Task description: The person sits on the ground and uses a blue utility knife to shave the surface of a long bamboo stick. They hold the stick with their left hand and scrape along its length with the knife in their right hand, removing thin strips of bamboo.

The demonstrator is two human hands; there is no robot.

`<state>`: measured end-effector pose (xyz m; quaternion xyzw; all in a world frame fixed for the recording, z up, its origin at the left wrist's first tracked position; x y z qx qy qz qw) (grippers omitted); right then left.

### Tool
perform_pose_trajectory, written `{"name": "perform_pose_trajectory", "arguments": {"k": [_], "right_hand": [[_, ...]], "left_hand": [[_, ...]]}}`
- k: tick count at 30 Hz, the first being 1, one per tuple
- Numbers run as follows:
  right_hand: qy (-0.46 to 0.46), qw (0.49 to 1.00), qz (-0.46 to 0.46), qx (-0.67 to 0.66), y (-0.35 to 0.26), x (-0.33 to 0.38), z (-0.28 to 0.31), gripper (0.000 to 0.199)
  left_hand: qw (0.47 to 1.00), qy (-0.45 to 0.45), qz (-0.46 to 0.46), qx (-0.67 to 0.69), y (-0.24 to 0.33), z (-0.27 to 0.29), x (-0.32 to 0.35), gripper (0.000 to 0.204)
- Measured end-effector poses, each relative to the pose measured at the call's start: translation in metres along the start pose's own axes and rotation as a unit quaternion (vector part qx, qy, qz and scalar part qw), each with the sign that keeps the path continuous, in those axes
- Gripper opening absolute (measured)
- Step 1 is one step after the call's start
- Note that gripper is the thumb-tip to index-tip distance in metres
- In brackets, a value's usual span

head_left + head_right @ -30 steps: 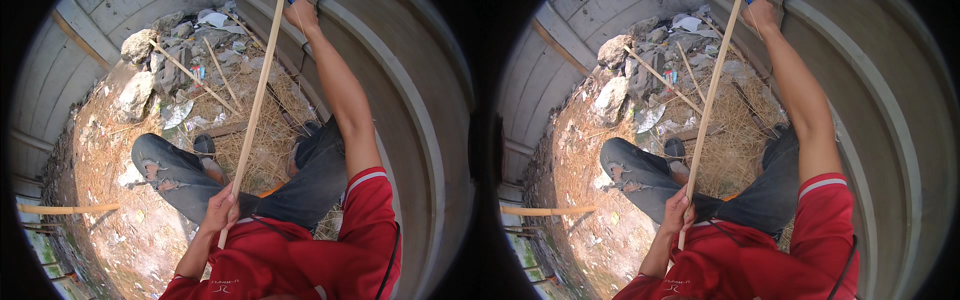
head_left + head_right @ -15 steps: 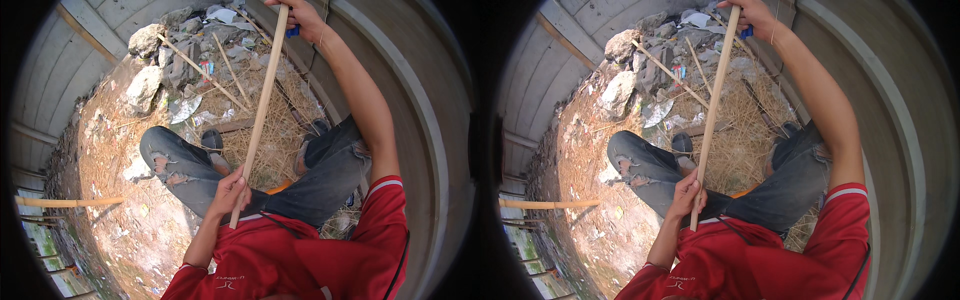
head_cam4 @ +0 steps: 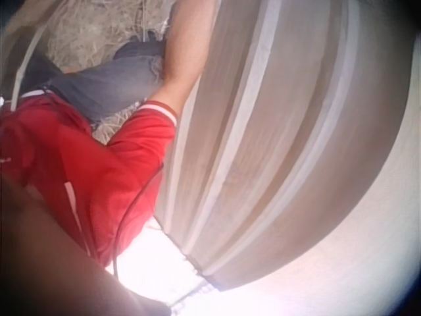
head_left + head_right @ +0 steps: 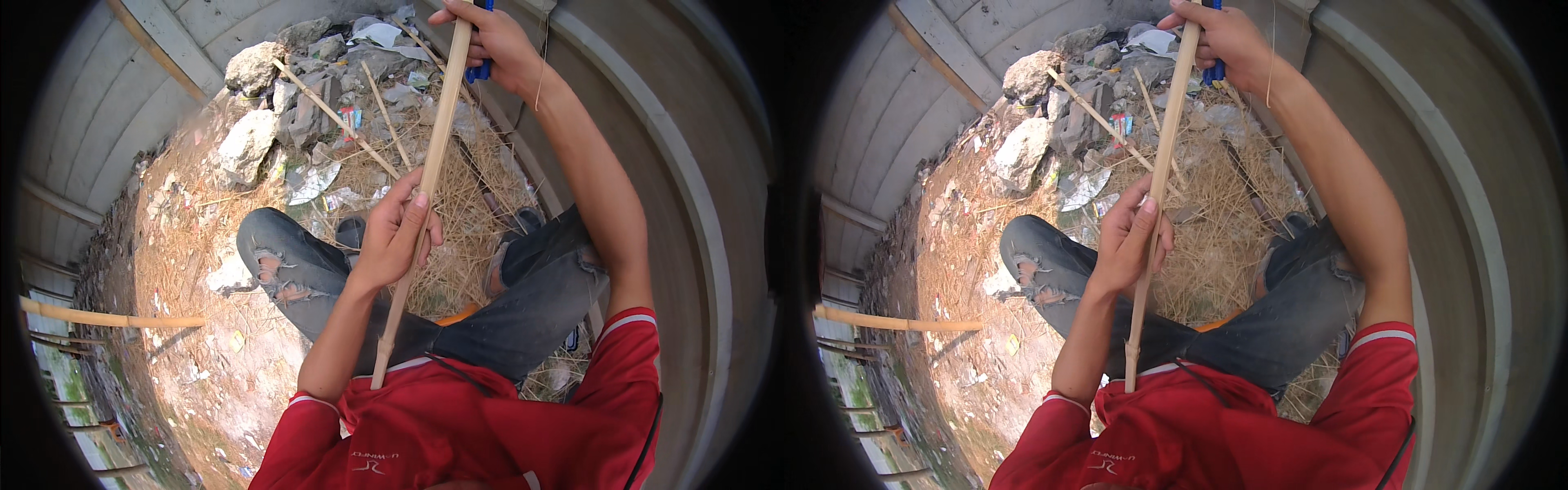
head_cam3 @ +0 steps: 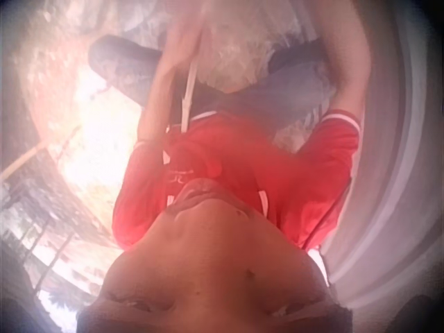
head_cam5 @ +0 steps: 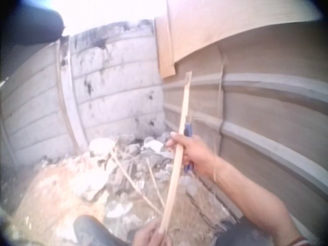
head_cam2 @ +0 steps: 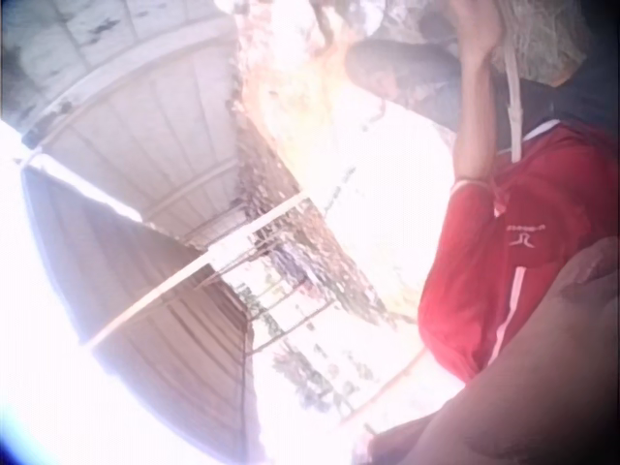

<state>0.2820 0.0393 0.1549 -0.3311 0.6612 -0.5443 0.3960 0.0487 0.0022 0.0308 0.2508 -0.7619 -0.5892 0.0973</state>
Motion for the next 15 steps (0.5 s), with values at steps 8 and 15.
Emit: {"name": "perform_pose_trajectory", "arguments": {"k": [8,15], "right_hand": [[0.041,0.871,0.193,0.45,-0.016,0.028,0.014,0.027],[0.017,0.759,0.171,0.627,0.028,0.059,-0.028,0.022]], "left_hand": [[0.996,0.05,-0.05,-0.06,0.032,0.003,-0.042,0.045],[0.994,0.085,-0.052,-0.041,0.03,0.017,-0.044,0.044]]}}
Point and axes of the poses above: each hand's wrist, its own x-axis away from the middle knuckle, its own z-axis out of the back of the hand, y = z × x, the point moved 7 cm from there along -x, towards the middle knuckle, and after that the axes turned 7 degrees about x, right-handed, at the moved point
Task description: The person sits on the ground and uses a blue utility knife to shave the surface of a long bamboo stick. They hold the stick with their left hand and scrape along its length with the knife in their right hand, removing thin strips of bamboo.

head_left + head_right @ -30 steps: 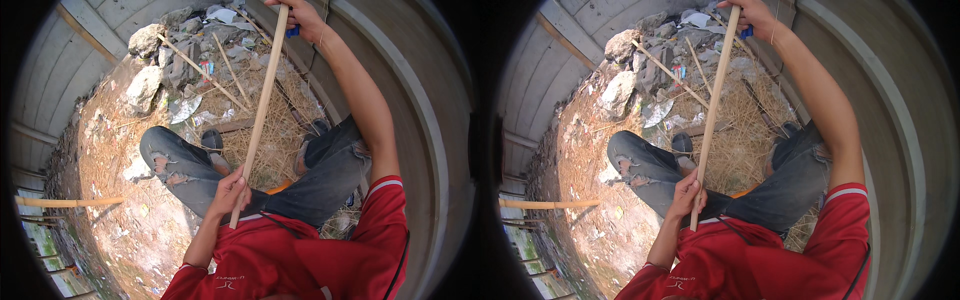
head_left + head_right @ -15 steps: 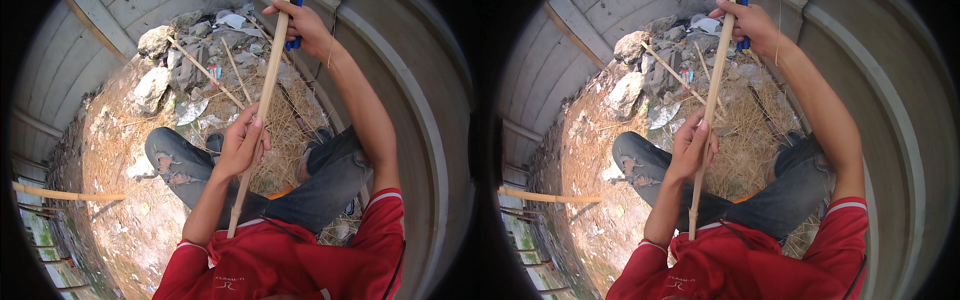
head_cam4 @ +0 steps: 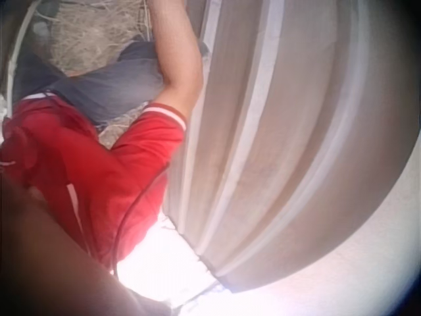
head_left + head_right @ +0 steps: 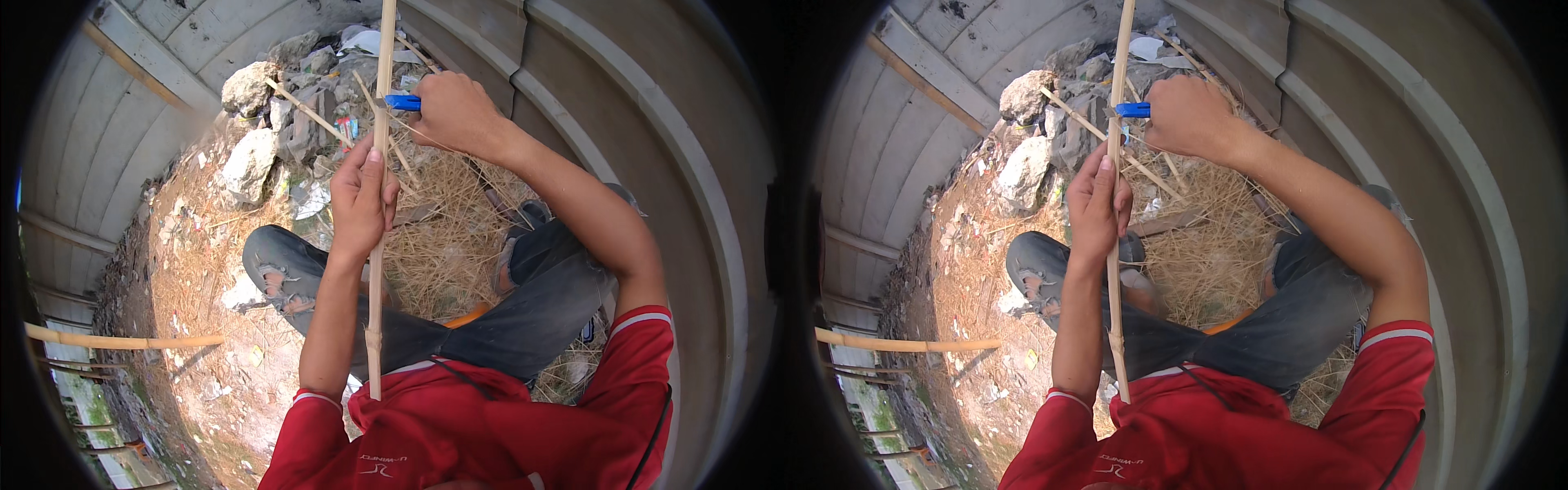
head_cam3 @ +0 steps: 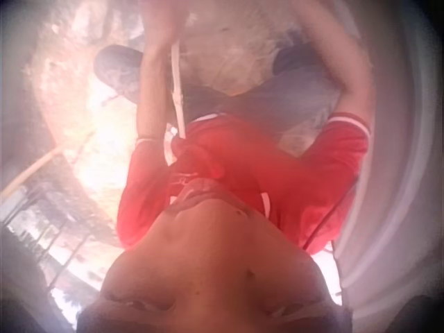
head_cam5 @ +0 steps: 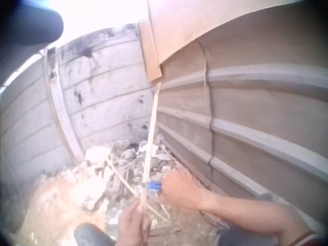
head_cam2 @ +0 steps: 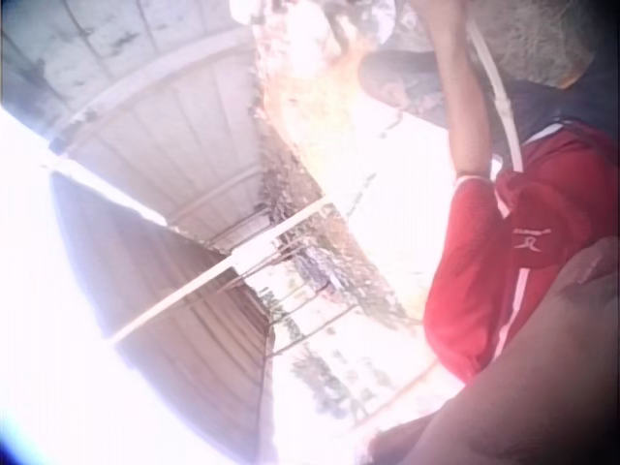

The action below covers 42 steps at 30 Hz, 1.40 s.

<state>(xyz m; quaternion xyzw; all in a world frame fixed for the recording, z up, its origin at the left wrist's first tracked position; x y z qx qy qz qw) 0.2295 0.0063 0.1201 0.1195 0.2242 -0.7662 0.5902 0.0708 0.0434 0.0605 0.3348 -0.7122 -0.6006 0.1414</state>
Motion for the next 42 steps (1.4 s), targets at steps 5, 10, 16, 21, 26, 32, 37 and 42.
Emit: {"name": "perform_pose_trajectory", "arguments": {"k": [5,10,16,21,26,32,37,42], "right_hand": [[-0.028,0.999,-0.011,0.02,-0.015,0.008,-0.016,0.022],[-0.055,0.997,-0.008,0.046,-0.011,-0.009,-0.029,0.023],[0.029,0.988,-0.137,0.064,0.078,-0.055,-0.023,0.023],[0.052,0.971,-0.225,0.061,0.128,-0.071,-0.032,0.028],[0.072,0.948,-0.286,0.12,0.202,-0.073,-0.029,0.028],[0.066,0.938,-0.311,0.137,0.229,-0.059,-0.03,0.029],[0.115,0.944,-0.279,0.133,0.23,-0.062,-0.036,0.027],[-0.11,0.973,-0.171,-0.104,0.214,-0.085,-0.078,0.022]], "left_hand": [[0.999,0.007,-0.011,0.048,-0.004,0.013,-0.001,0.044],[0.999,-0.003,-0.008,0.047,-0.01,0.023,0.001,0.044],[0.998,0.011,0.061,0.025,-0.034,0.005,0.035,0.043],[0.997,-0.009,0.077,0.015,-0.055,0.005,0.041,0.043],[0.991,-0.048,0.124,-0.021,-0.071,0.02,0.076,0.046],[0.981,-0.056,0.184,-0.008,-0.074,0.023,0.111,0.044],[0.975,-0.061,0.205,0.066,-0.073,0.029,0.129,0.045],[0.922,-0.045,0.271,0.273,-0.08,0.048,0.142,0.046]]}}
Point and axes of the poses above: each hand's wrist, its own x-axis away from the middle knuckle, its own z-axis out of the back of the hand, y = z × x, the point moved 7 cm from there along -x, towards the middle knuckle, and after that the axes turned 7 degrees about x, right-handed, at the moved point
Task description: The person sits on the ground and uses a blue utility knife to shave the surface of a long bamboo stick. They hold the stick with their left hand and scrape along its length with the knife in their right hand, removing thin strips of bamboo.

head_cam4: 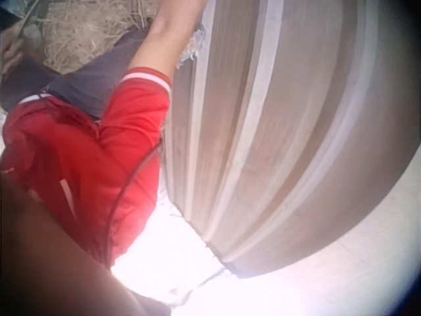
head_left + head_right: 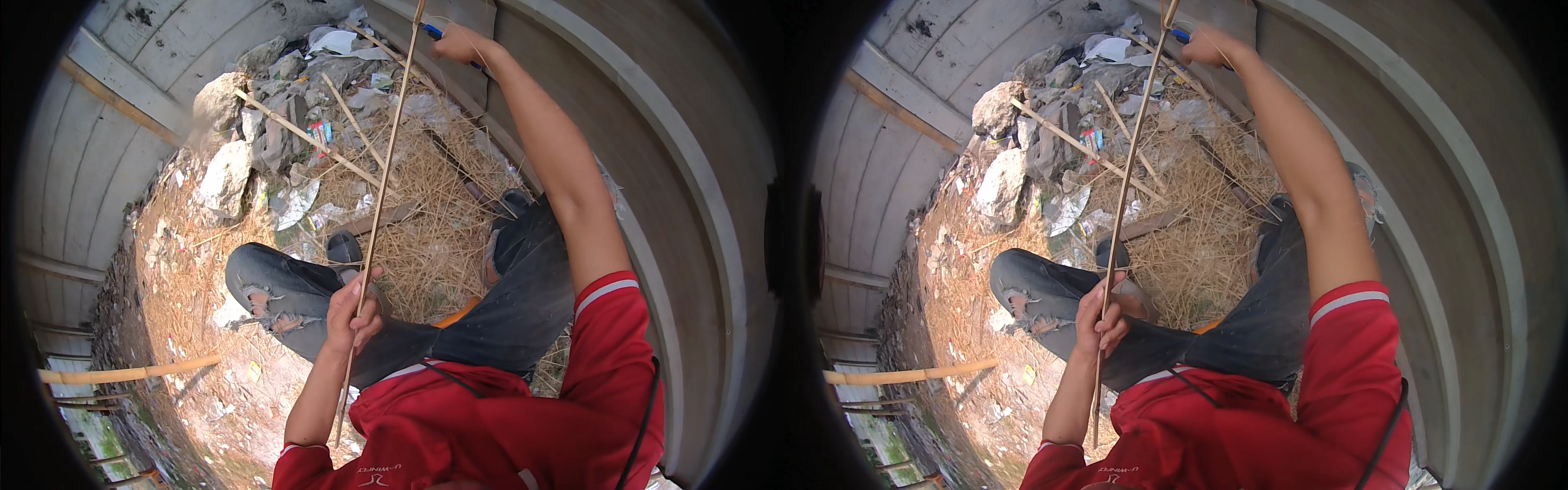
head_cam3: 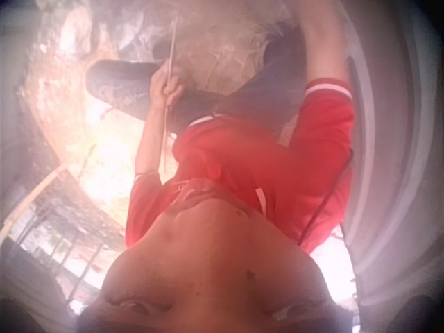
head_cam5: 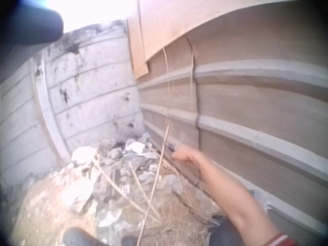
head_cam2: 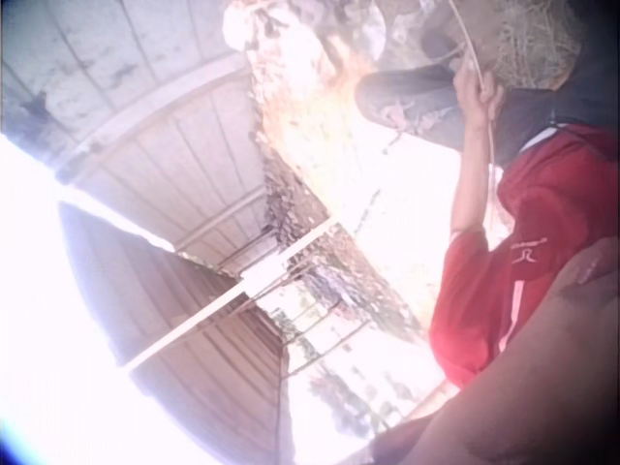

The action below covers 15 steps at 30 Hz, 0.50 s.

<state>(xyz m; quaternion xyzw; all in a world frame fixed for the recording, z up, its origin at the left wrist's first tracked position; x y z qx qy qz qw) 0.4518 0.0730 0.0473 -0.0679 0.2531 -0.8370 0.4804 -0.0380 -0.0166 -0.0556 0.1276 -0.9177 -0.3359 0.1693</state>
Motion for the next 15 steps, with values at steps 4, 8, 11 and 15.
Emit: {"name": "perform_pose_trajectory", "arguments": {"k": [4,8,11,15], "right_hand": [[-0.231,0.965,-0.071,-0.106,0.007,0.01,-0.026,0.022],[-0.04,0.998,0.044,0.024,-0.009,0.015,0.012,0.034],[0.166,0.975,0.147,0.033,-0.036,0.033,0.039,0.039],[0.346,0.893,0.282,0.058,-0.061,0.054,0.04,0.04]], "left_hand": [[0.998,0.008,-0.013,0.058,-0.006,0.011,0.004,0.045],[0.999,0.021,-0.034,0.029,0.001,0.01,-0.002,0.045],[0.999,0.027,-0.029,0.018,-0.003,0.013,-0.002,0.046],[0.999,0.022,-0.015,-0.022,-0.01,0.009,-0.001,0.047]]}}
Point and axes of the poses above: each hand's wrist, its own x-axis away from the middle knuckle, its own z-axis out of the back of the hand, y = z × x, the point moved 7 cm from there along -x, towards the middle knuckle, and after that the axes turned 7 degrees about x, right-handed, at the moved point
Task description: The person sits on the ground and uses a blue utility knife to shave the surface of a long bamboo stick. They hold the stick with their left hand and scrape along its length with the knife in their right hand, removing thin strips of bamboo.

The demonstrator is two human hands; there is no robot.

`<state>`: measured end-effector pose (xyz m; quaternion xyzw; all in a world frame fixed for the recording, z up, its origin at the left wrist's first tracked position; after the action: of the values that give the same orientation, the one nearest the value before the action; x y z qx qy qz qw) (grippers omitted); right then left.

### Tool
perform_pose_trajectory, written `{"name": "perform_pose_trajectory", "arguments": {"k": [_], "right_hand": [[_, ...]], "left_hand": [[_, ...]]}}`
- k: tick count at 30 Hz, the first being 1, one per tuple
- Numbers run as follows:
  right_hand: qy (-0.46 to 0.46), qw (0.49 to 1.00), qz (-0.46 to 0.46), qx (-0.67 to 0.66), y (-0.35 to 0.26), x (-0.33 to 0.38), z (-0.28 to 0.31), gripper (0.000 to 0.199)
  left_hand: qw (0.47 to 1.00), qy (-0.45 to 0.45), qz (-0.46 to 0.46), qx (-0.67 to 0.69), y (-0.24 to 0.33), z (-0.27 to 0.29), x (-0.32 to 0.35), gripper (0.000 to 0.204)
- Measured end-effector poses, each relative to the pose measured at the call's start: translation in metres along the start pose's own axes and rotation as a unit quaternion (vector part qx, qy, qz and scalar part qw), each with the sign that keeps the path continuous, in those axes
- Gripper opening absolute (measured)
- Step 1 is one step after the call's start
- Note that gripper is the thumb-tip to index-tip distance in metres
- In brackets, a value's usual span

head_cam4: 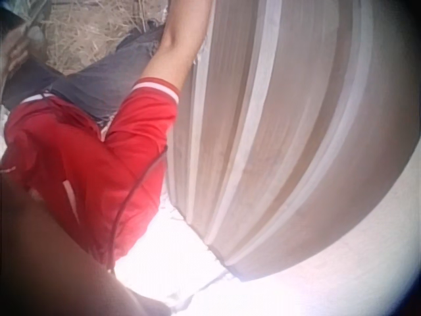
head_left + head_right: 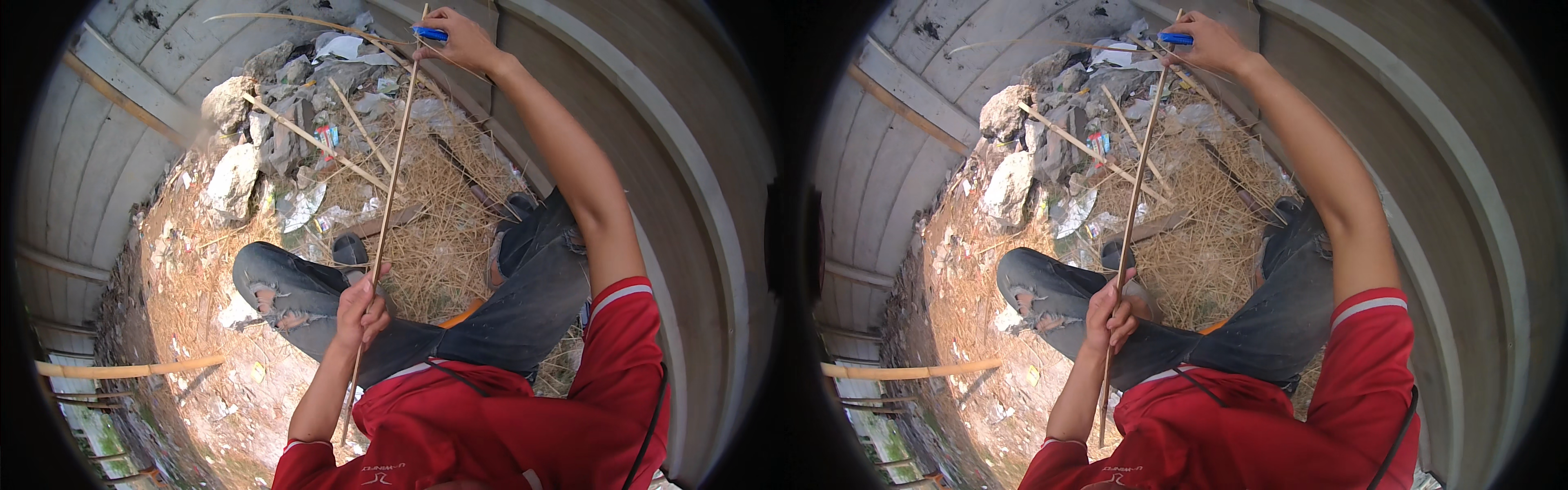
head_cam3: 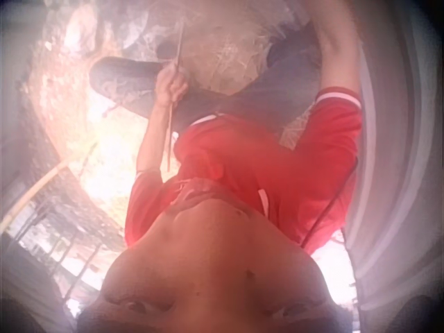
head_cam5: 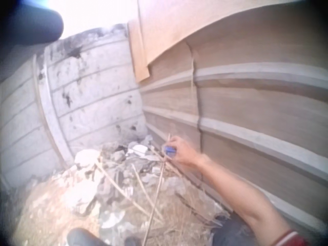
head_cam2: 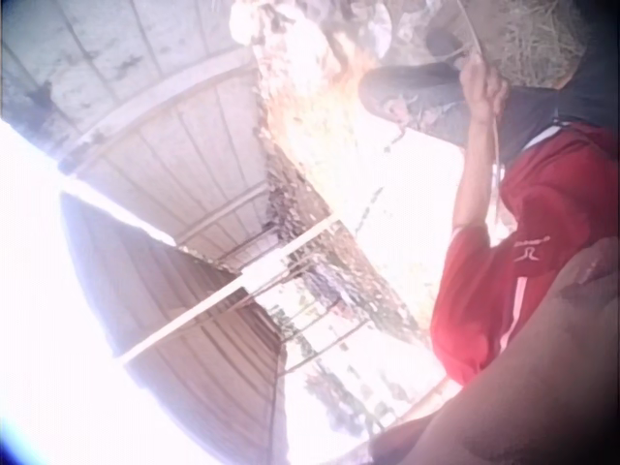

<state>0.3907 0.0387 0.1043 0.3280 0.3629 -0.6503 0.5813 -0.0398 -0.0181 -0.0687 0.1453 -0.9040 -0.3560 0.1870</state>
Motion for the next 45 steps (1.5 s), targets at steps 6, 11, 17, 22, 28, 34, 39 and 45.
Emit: {"name": "perform_pose_trajectory", "arguments": {"k": [6,11,17,22,28,34,39,45], "right_hand": [[-0.154,0.981,-0.092,-0.073,0.026,0.01,-0.035,0.034],[-0.2,0.886,-0.266,-0.323,0.035,0.018,-0.035,0.03],[-0.082,0.699,-0.365,-0.609,0.058,0.012,-0.034,0.031],[-0.1,0.867,-0.393,-0.288,0.03,0.005,0.002,0.031],[-0.158,0.947,-0.258,0.113,0.049,0.023,-0.008,0.044],[-0.253,0.936,-0.236,0.071,0.002,0.019,-0.019,0.032],[-0.268,0.948,-0.17,0.036,-0.09,0.024,-0.003,0.032],[-0.371,0.928,-0.02,-0.036,-0.214,0.08,-0.013,0.022]], "left_hand": [[0.999,-0.003,0.023,-0.032,-0.01,0.005,0.004,0.048],[0.999,-0.011,0.036,-0.013,-0.021,0.01,0.014,0.048],[0.998,-0.056,0.035,0.014,-0.039,0.016,0.023,0.048],[0.999,-0.037,0.001,0.0,-0.035,0.021,0.027,0.049],[0.998,-0.051,-0.042,-0.004,0.0,0.0,0.005,0.049],[0.997,-0.04,-0.054,-0.028,0.016,-0.012,-0.011,0.052],[0.995,-0.011,-0.075,-0.071,0.037,-0.013,-0.029,0.053],[0.99,0.046,-0.115,-0.073,0.059,-0.025,-0.053,0.052]]}}
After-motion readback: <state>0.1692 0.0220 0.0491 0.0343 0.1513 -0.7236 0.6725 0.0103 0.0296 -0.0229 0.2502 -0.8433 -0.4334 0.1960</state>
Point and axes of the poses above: each hand's wrist, its own x-axis away from the middle knuckle, its own z-axis out of the back of the hand, y = z × x, the point moved 7 cm from there along -x, towards the middle knuckle, and after that the axes turned 7 degrees about x, right-handed, at the moved point
